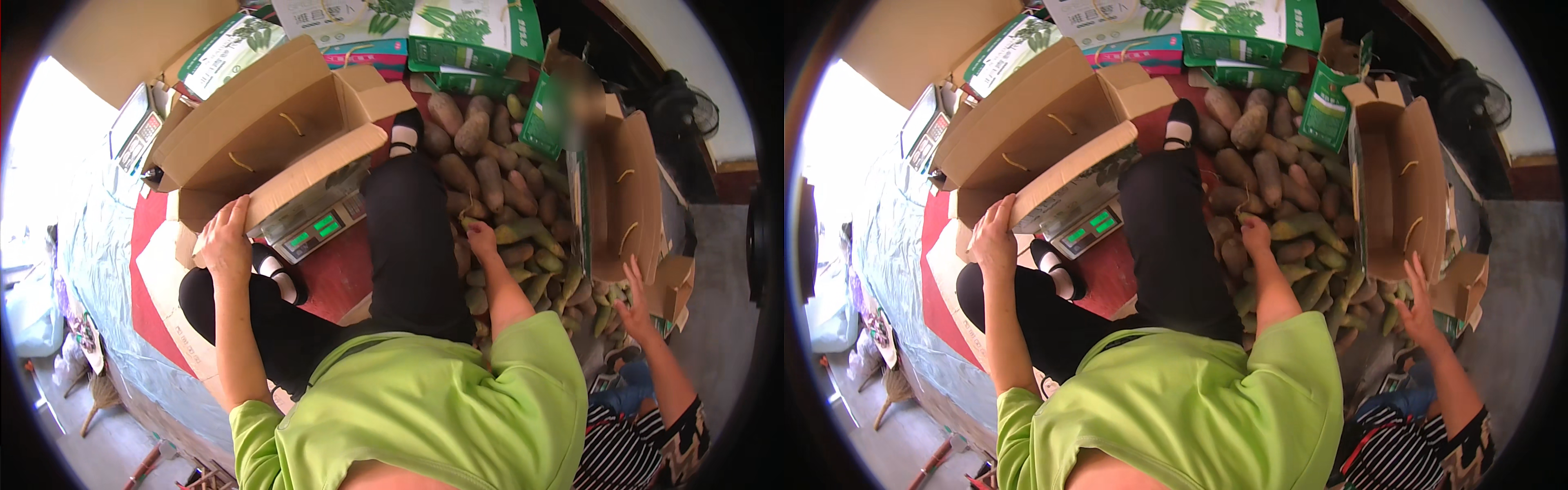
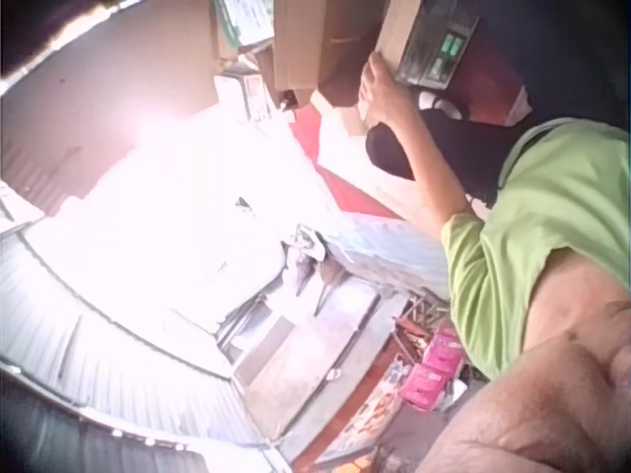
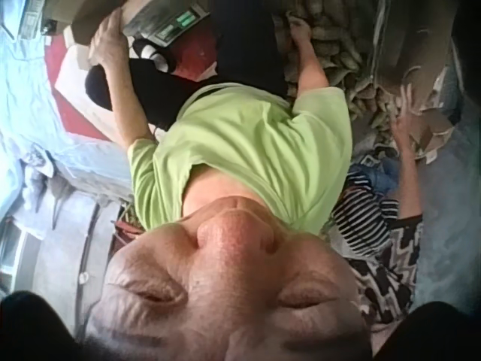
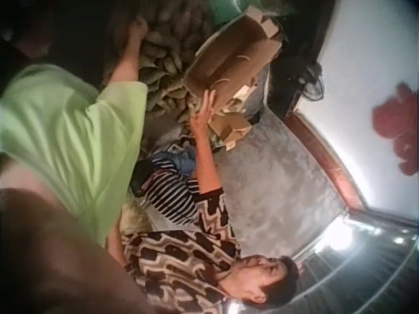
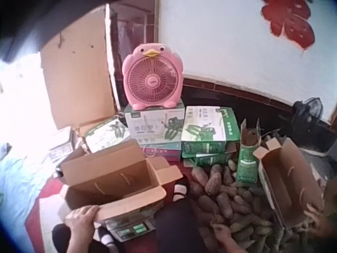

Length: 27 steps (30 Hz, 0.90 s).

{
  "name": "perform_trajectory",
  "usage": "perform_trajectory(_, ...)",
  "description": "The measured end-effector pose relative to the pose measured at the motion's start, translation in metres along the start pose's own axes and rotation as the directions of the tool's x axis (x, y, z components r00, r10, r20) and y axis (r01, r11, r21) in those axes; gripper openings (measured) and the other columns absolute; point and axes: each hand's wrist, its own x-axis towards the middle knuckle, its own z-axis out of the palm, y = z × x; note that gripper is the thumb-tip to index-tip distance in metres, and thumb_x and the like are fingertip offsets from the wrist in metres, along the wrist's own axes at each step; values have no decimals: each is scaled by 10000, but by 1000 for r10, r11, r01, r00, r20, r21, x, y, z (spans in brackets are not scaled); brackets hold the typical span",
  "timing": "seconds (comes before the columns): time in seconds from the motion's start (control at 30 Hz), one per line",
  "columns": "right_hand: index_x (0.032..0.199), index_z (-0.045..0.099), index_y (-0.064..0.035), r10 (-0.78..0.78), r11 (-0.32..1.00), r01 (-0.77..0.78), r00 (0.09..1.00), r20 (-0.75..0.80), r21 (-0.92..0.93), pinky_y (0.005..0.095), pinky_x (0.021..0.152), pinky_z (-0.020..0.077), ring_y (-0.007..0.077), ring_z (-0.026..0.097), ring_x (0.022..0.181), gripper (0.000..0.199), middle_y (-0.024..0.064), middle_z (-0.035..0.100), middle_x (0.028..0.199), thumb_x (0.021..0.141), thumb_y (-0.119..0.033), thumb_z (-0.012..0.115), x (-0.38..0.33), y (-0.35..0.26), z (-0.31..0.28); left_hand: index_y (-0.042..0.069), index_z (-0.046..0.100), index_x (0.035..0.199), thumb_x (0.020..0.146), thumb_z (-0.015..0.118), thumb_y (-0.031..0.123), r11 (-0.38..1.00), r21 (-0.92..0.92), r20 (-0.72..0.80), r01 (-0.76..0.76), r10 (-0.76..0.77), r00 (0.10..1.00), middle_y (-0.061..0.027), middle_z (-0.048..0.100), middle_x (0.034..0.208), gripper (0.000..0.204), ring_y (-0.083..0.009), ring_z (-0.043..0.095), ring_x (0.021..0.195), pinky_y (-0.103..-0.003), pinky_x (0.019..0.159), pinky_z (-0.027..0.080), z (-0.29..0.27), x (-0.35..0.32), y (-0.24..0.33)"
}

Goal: Sorting and weighing produce into cardboard boxes for packaging.

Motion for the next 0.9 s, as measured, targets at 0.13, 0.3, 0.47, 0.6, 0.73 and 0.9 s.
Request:
perform_trajectory(0.13, 1020, 669, -37, -19, 1000, 19, 1000, -6, 14, 377, 833, 495, 304, 642, 934, 297, 167, 670, 988, 734, -110, 641, 20, -24, 3, 147, 617, 1096, 779, 517, 13, 1000, 1, -3, 7, -7, 1000, -34, 647, 1065, 359, -250, 620, 982, -384, 867, 467, -5, -5, -8)
perform_trajectory(0.3, 1079, 619, 15, -11, 1000, 11, 1000, -1, 8, 313, 812, 485, 206, 620, 919, 322, 118, 657, 1016, 766, -50, 655, 46, -21, 3, 154, 633, 1088, 742, 522, -21, 1000, 0, -23, -2, 2, 1000, -48, 653, 1054, 404, -260, 624, 971, -372, 863, 484, -8, -2, -3)
perform_trajectory(0.47, 1221, 553, 24, 146, 908, -203, 973, 179, 367, 348, 903, 467, 239, 588, 1077, 543, 147, 584, 1218, 719, -115, 708, 67, -29, 36, 96, 601, 1065, 761, 540, 45, 1000, 14, -47, -27, 27, 999, -59, 639, 1014, 314, -235, 613, 978, -376, 857, 475, -10, -5, -5)
perform_trajectory(0.6, 1266, 523, 18, 104, 973, -141, 974, 201, 181, 343, 975, 421, 265, 525, 1177, 569, 162, 541, 1279, 733, -90, 693, 107, 31, 49, 90, 601, 1062, 753, 549, 43, 999, -23, -65, -46, 44, 997, -58, 634, 1014, 317, -237, 611, 974, -378, 854, 475, -4, -2, -5)
perform_trajectory(0.73, 1254, 544, -5, 53, 990, -61, 997, 64, 128, 349, 898, 478, 292, 586, 1066, 496, 161, 563, 1241, 772, -54, 647, 107, 32, 53, 90, 600, 1061, 743, 560, 45, 997, -1, -86, -76, 76, 993, -51, 632, 1002, 324, -231, 611, 955, -373, 840, 476, -2, -1, -7)
perform_trajectory(0.9, 1131, 561, -64, 347, 710, -294, 937, 46, 640, 306, 594, 510, 214, 619, 738, 316, 108, 618, 907, 830, 26, 529, 47, -47, 33, 93, 589, 1073, 735, 571, 39, 999, -23, -61, -47, 46, 997, -53, 625, 1017, 343, -235, 600, 978, -376, 862, 459, -3, -8, -11)
